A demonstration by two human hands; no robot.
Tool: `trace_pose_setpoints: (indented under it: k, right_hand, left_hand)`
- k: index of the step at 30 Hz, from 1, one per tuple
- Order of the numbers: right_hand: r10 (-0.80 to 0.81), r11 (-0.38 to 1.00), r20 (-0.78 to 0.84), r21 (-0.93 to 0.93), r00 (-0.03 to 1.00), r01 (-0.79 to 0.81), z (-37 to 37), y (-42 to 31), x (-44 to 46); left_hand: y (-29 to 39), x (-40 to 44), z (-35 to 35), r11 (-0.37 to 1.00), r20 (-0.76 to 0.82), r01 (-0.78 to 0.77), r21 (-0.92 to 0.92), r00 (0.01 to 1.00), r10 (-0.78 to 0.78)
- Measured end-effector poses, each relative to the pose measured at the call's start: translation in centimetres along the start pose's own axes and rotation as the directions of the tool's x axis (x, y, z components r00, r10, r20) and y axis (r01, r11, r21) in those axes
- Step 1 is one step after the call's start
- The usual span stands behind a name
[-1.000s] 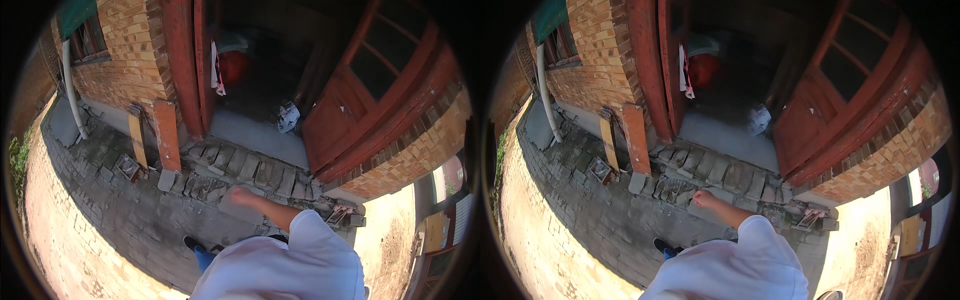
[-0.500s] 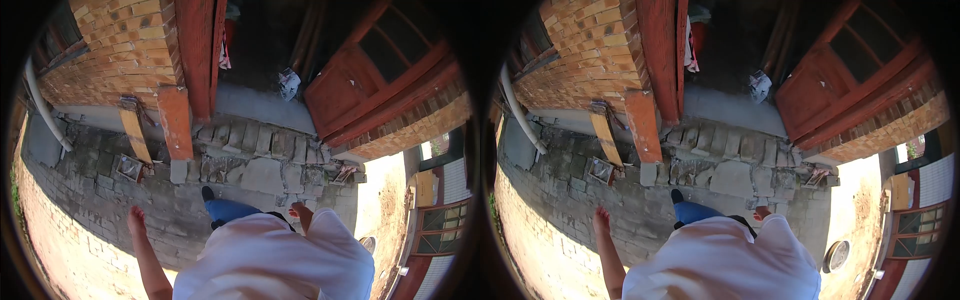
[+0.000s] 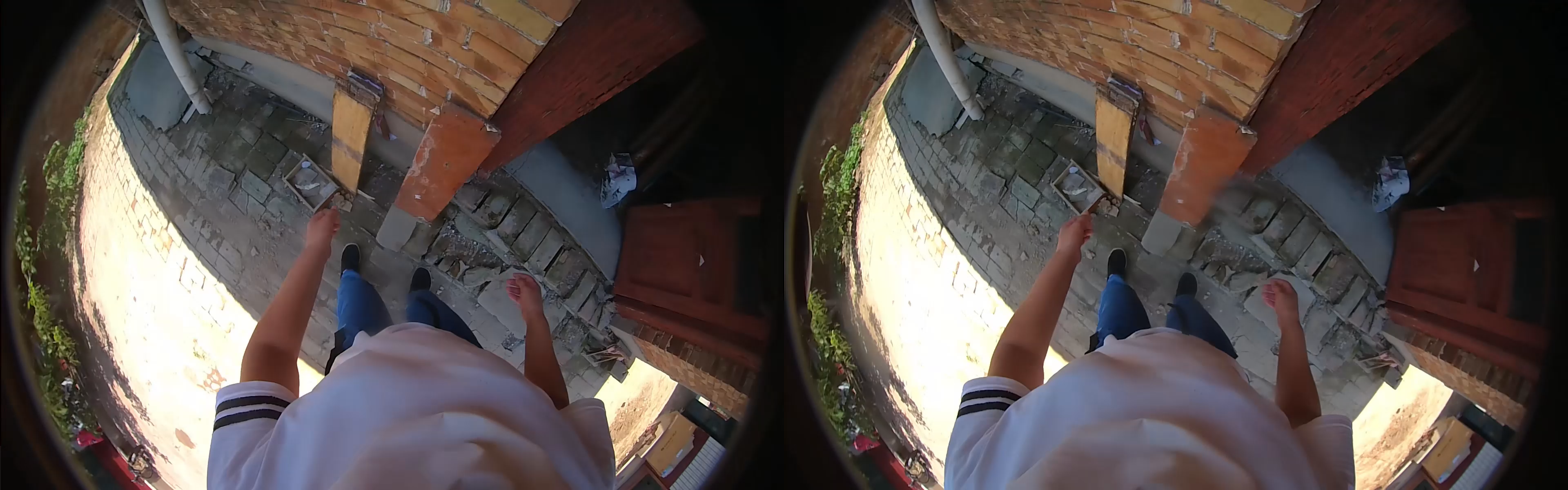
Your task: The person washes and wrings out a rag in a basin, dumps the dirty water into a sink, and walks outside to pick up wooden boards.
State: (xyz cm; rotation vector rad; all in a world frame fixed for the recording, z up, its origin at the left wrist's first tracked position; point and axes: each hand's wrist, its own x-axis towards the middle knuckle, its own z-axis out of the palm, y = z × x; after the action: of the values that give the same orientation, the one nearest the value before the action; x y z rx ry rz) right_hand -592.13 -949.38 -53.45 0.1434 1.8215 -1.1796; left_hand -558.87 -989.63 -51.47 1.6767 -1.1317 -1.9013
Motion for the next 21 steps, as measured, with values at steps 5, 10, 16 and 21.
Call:
trace_pose_setpoints:
  k: [5, 10, 16, 21]
  right_hand:
    - [0.350, 0.932, -0.306, 0.207, 0.885, -0.297, -2.9, 14.2, -5.2]
    - [0.738, 0.657, -0.367, 0.579, 0.566, -0.482, 1.6, 25.9, -20.1]
    - [0.713, 0.698, -0.407, 0.336, 0.571, -0.632, 15.0, 21.2, -26.3]
    - [0.613, 0.786, -0.427, 0.249, 0.664, -0.566, 20.6, 14.6, -25.4]
  left_hand:
    - [7.9, 13.1, 3.7, 0.998, -0.052, 0.040, 0.058, 0.998, -0.037]
    - [12.2, 27.3, 7.3, 0.957, -0.011, -0.078, 0.280, 0.996, 0.085]
    - [13.6, 37.9, 11.0, 0.752, -0.022, -0.070, 0.656, 0.993, 0.112]
    - [12.3, 40.6, 11.7, 0.815, -0.054, -0.042, 0.577, 0.995, 0.090]
